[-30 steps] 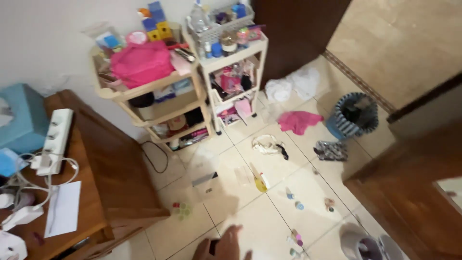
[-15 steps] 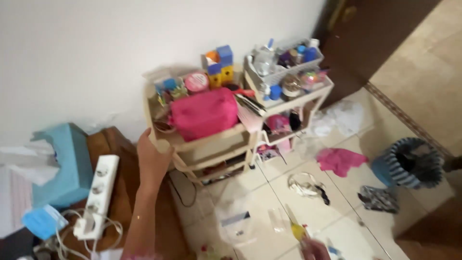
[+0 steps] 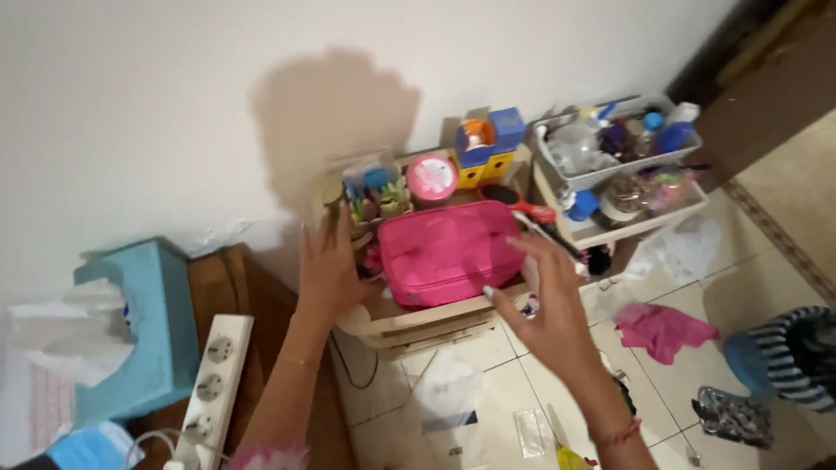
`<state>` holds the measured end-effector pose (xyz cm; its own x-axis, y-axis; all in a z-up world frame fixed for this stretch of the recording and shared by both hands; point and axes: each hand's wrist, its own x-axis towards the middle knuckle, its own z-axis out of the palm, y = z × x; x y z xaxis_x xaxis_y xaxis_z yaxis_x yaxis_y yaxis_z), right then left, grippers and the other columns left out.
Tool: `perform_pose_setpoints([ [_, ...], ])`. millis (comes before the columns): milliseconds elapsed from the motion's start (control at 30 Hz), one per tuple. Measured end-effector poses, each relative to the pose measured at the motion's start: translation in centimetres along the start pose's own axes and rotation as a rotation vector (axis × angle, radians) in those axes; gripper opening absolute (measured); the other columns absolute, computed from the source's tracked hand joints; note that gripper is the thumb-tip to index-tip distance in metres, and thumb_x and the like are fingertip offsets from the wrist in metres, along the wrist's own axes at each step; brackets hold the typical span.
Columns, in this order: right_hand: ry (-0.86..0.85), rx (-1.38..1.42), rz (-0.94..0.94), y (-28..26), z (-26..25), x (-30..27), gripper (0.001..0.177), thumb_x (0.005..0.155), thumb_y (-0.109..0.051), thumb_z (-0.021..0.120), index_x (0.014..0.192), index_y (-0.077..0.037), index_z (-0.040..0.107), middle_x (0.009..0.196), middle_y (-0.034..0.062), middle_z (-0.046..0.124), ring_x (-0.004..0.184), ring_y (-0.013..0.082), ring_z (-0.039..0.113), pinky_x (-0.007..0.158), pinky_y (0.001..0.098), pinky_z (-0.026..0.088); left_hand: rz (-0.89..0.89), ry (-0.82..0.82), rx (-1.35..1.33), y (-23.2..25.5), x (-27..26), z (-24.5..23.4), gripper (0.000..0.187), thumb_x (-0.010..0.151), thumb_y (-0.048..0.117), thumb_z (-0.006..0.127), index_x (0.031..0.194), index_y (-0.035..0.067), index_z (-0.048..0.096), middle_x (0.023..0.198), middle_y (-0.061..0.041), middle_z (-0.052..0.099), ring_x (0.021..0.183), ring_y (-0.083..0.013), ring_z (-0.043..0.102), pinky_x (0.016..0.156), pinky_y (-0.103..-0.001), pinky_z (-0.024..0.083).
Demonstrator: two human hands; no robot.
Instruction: Organizing various personal care products, cosmetics, and small items on a tiered storage cart and the floor.
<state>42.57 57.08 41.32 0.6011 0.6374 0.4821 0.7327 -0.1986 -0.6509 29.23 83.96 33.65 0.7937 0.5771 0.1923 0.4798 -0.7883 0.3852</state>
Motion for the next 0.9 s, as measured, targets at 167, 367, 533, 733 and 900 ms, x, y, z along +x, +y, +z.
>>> perform_pose_setpoints([
  [167, -0.128, -0.090, -0.071, 1.0, 1.6, 3.4, 0.071, 0.083, -0.017, 0.078, 0.145, -0.004, 0.045, 0.147, 0.0245, 0.044, 0.139, 0.0429, 0.042, 0.113, 0.0466, 0.036, 0.030, 0.013, 0.000, -1.3, 0.7, 1.6, 0.132, 0.053, 0.042, 0.095, 0.152, -0.008, 0.023, 0.148, -0.024, 0.047, 0.147, -0.0340, 0.035, 0.124, -0.054, 0.012],
  [367, -0.203, 0.000, 0.027, 3.3, 3.7, 4.8, 0.060, 0.089, -0.014, 0.071, 0.145, -0.007, 0.051, 0.149, 0.0256, 0.042, 0.136, 0.0422, 0.044, 0.111, 0.0461, 0.038, 0.082, 0.098, -0.074, -1.5, 0.2, 1.4, 0.119, 0.053, 0.037, 0.095, 0.146, -0.008, 0.036, 0.139, -0.026, 0.051, 0.142, -0.0412, 0.037, 0.122, -0.054, 0.015],
  [533, -0.166, -0.006, 0.072, 6.8, 5.3, 4.8, 0.023, 0.100, -0.013, 0.062, 0.121, -0.004, 0.056, 0.142, 0.0225, 0.051, 0.136, 0.0399, 0.051, 0.112, 0.0437, 0.042, 0.068, 0.097, -0.155, -0.6, 0.0, -0.6, 0.104, 0.053, 0.031, 0.095, 0.139, -0.002, 0.046, 0.134, -0.025, 0.053, 0.137, -0.0422, 0.041, 0.118, -0.052, 0.026],
  [733, -0.131, 0.086, 0.058, 7.5, 5.4, 5.0, 0.015, 0.107, -0.010, 0.050, 0.118, 0.000, 0.050, 0.141, 0.0250, 0.055, 0.133, 0.0404, 0.054, 0.109, 0.0426, 0.042, -0.056, 0.108, -0.344, -0.4, -1.3, -4.6, 0.095, 0.059, 0.022, 0.089, 0.142, 0.000, 0.046, 0.130, -0.021, 0.056, 0.118, -0.0363, 0.063, 0.101, -0.041, 0.054],
  [900, -0.129, 0.118, 0.056, 7.1, 6.0, 5.4, 0.014, 0.107, -0.011, 0.050, 0.115, 0.000, 0.050, 0.138, 0.0227, 0.059, 0.126, 0.0387, 0.059, 0.107, 0.0413, 0.044, -0.149, 0.118, -0.298, -0.8, -1.7, -8.1, 0.096, 0.059, 0.024, 0.094, 0.139, -0.001, 0.047, 0.122, -0.022, 0.055, 0.112, -0.0369, 0.061, 0.097, -0.041, 0.052],
])
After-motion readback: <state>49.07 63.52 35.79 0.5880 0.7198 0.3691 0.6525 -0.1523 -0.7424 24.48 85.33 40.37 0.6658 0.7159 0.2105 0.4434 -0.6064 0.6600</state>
